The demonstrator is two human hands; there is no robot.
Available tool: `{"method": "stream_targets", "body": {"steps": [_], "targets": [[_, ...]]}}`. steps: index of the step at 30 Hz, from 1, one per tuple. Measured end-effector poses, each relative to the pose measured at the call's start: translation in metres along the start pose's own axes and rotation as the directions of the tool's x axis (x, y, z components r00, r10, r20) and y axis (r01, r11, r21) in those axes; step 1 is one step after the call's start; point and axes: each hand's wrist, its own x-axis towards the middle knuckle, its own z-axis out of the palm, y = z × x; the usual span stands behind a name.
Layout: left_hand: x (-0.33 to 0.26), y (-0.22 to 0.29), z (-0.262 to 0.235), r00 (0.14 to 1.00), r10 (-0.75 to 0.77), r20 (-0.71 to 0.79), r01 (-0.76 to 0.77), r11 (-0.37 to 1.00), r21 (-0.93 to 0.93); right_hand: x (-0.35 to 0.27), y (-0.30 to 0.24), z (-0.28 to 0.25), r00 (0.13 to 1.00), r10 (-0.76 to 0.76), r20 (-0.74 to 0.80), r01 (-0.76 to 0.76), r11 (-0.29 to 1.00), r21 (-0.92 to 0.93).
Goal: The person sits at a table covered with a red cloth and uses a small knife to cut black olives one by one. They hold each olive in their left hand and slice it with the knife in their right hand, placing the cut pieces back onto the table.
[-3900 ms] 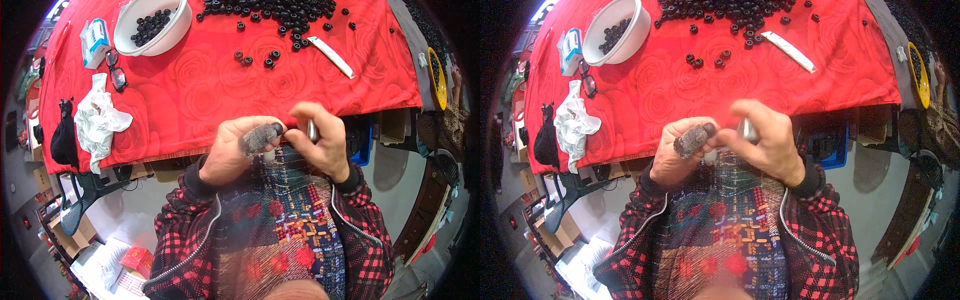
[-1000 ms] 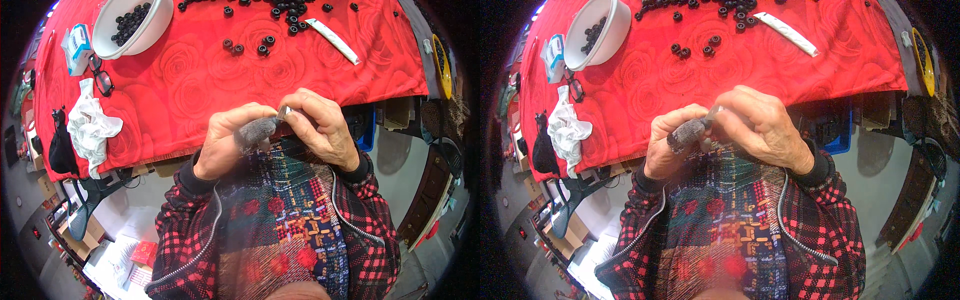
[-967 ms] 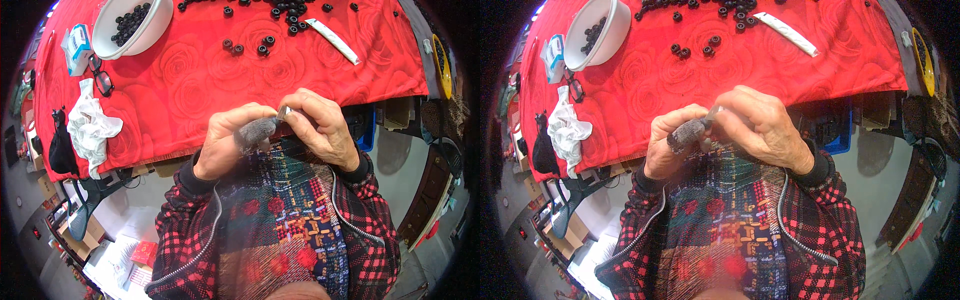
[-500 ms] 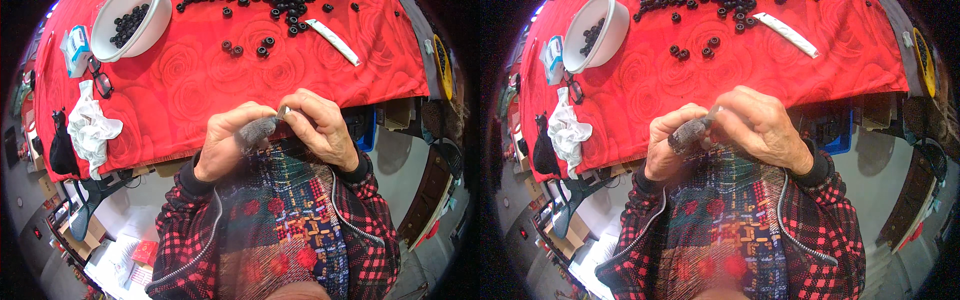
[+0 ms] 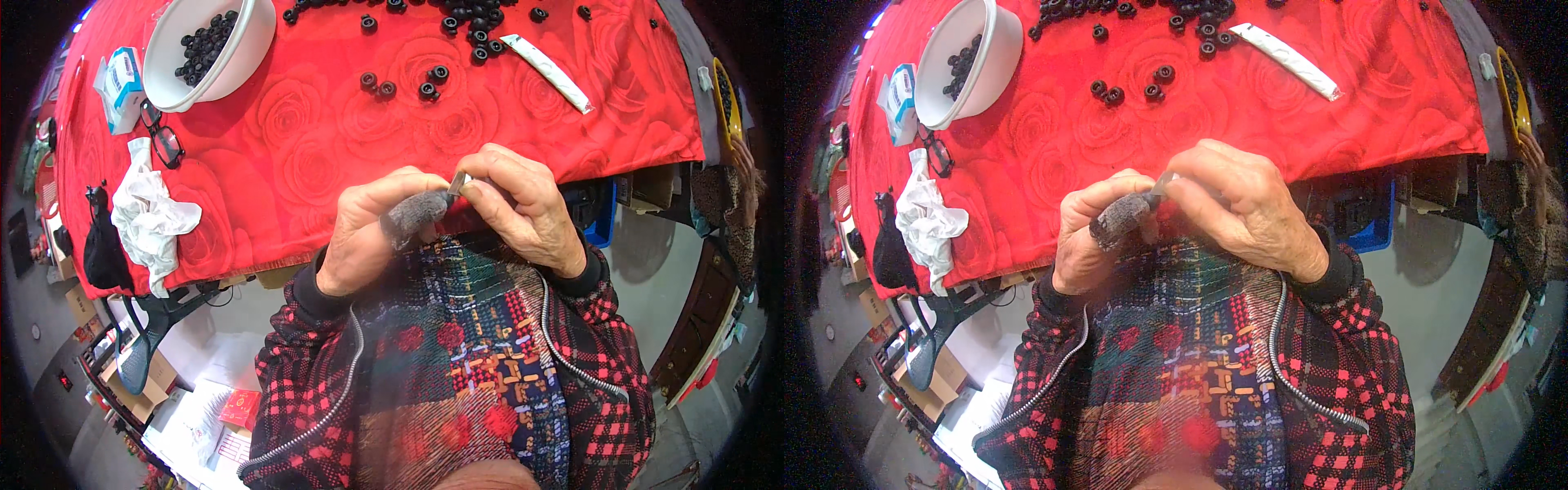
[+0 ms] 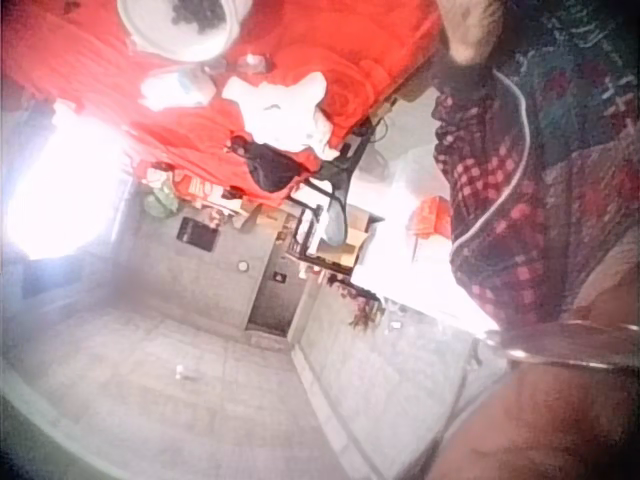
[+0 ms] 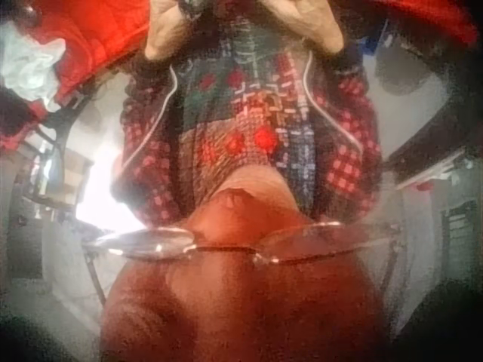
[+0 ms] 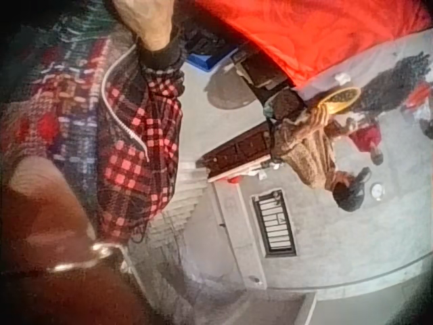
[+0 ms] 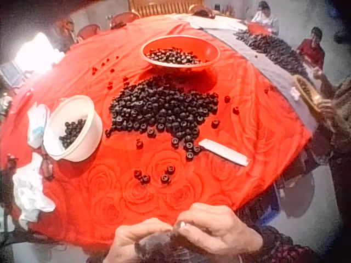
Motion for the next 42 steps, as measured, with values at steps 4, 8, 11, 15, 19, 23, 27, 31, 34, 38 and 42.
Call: {"method": "stream_targets", "body": {"steps": [4, 8, 11, 15, 19, 23, 27, 31, 34, 38, 42], "targets": [[0.002, -0.001, 0.0, 1.0, 0.026, -0.008, -0.026, 0.999, -0.019, 0.004, 0.0, -0.003, 1.0, 0.005, 0.027, -0.005, 1.0, 0.017], [0.005, 0.001, -0.002, 1.0, 0.017, 0.012, -0.016, 1.0, -0.023, 0.008, 0.001, -0.007, 0.998, 0.001, 0.06, -0.002, 1.0, 0.024], [0.006, 0.004, -0.003, 1.0, 0.009, 0.024, -0.008, 1.0, -0.023, 0.011, 0.003, -0.008, 0.997, -0.02, 0.071, 0.017, 0.999, 0.039], [0.009, 0.006, -0.003, 0.999, -0.022, 0.028, 0.023, 0.999, -0.024, 0.014, 0.01, -0.008, 0.995, -0.077, 0.057, 0.072, 0.995, 0.075], [0.011, 0.004, -0.004, 1.0, -0.016, 0.013, 0.016, 0.999, -0.043, 0.017, 0.014, -0.01, 0.994, -0.085, 0.071, 0.079, 0.993, 0.089], [0.017, 0.008, -0.008, 0.993, -0.095, -0.072, 0.083, 0.986, -0.147, 0.016, 0.015, -0.01, 0.961, -0.158, 0.229, 0.103, 0.967, 0.232], [0.016, 0.01, -0.005, 0.998, 0.0, -0.065, -0.004, 0.997, -0.073, 0.015, 0.002, -0.021, 0.974, -0.068, 0.214, -0.015, 0.932, 0.363], [0.017, 0.009, -0.005, 0.999, 0.029, -0.023, -0.031, 0.995, -0.09, 0.016, 0.001, -0.023, 0.989, -0.148, 0.026, 0.144, 0.981, 0.131], [0.016, 0.006, -0.004, 1.0, 0.018, -0.002, -0.019, 0.989, -0.145, 0.015, 0.001, -0.015, 0.971, -0.232, -0.048, 0.233, 0.972, 0.026], [0.011, 0.003, 0.0, 0.999, -0.034, 0.008, 0.035, 0.97, -0.241, 0.018, 0.005, -0.002, 0.903, -0.424, -0.072, 0.418, 0.905, -0.077], [0.006, 0.003, 0.004, 0.995, -0.101, 0.016, 0.1, 0.93, -0.353, 0.014, 0.003, -0.001, 0.849, -0.526, -0.048, 0.508, 0.838, -0.2]]}}
